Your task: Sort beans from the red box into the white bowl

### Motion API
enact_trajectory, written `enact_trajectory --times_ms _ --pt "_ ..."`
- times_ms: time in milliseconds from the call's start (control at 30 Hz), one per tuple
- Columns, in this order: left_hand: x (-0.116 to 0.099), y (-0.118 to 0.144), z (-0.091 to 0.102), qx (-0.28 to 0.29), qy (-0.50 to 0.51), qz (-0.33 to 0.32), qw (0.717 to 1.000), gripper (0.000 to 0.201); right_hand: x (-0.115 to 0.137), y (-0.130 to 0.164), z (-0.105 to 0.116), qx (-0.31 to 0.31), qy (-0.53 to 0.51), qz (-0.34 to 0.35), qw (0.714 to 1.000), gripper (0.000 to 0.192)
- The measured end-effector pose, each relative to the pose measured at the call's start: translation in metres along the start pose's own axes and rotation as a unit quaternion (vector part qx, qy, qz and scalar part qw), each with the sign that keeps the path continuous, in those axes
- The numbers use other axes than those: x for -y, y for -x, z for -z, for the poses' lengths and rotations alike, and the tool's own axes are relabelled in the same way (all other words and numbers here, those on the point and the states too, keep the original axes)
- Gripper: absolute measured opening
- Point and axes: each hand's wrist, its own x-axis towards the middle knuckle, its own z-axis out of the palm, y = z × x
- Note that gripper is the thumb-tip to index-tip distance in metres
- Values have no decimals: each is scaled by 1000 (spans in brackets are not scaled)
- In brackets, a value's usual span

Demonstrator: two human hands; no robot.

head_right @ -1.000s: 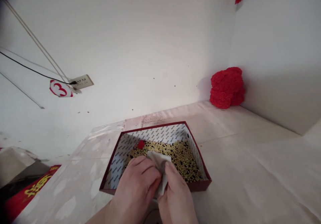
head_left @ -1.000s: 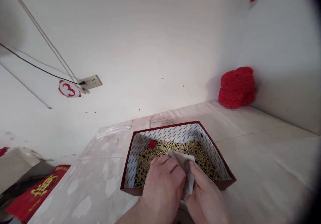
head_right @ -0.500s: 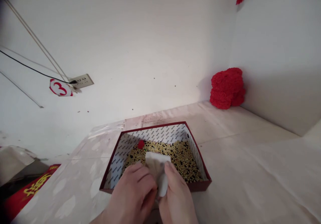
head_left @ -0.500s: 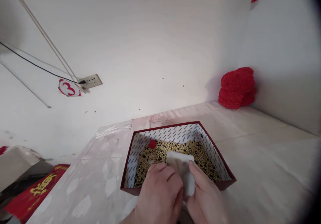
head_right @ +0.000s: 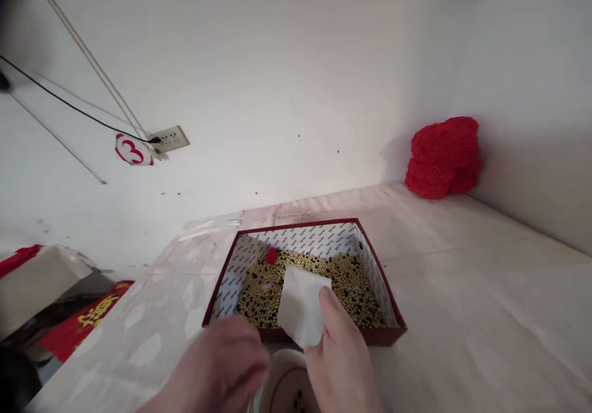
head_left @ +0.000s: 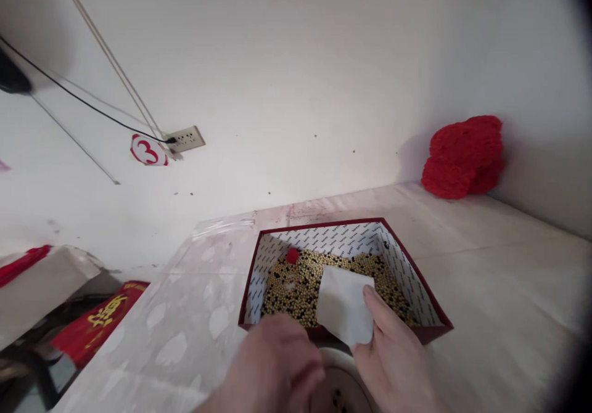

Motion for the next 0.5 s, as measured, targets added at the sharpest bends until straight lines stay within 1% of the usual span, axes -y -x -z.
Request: enact_trajectory --times_ms 33,67,100,133,200,233,300,400,500 --pt "9 -8 13 -3 -12 58 998 16 2 0 1 11 26 -1 1000 61" --pt "20 -18 22 19 -36 109 993 18 3 0 2 21 52 -1 998 63" --pt "31 -29 28 71 -71 150 984 16 5 0 3 27 73 0 997 64" --pt "44 -39 30 97 -89 163 978 15 6 0 4 27 87 3 996 64" --pt "66 -59 22 161 -102 162 968 8 7 -1 4 26 102 8 994 63" --pt "74 -68 16 196 -109 161 961 9 7 -2 5 25 109 9 994 62" --pt "83 -81 1 257 -126 158 945 17 9 -3 6 25 124 11 992 61" --pt "81 -91 -15 312 -160 168 922 26 9 -4 6 24 138 18 990 61" --pt "76 -95 -20 333 -190 180 906 29 4 -4 4 24 129 23 991 62"
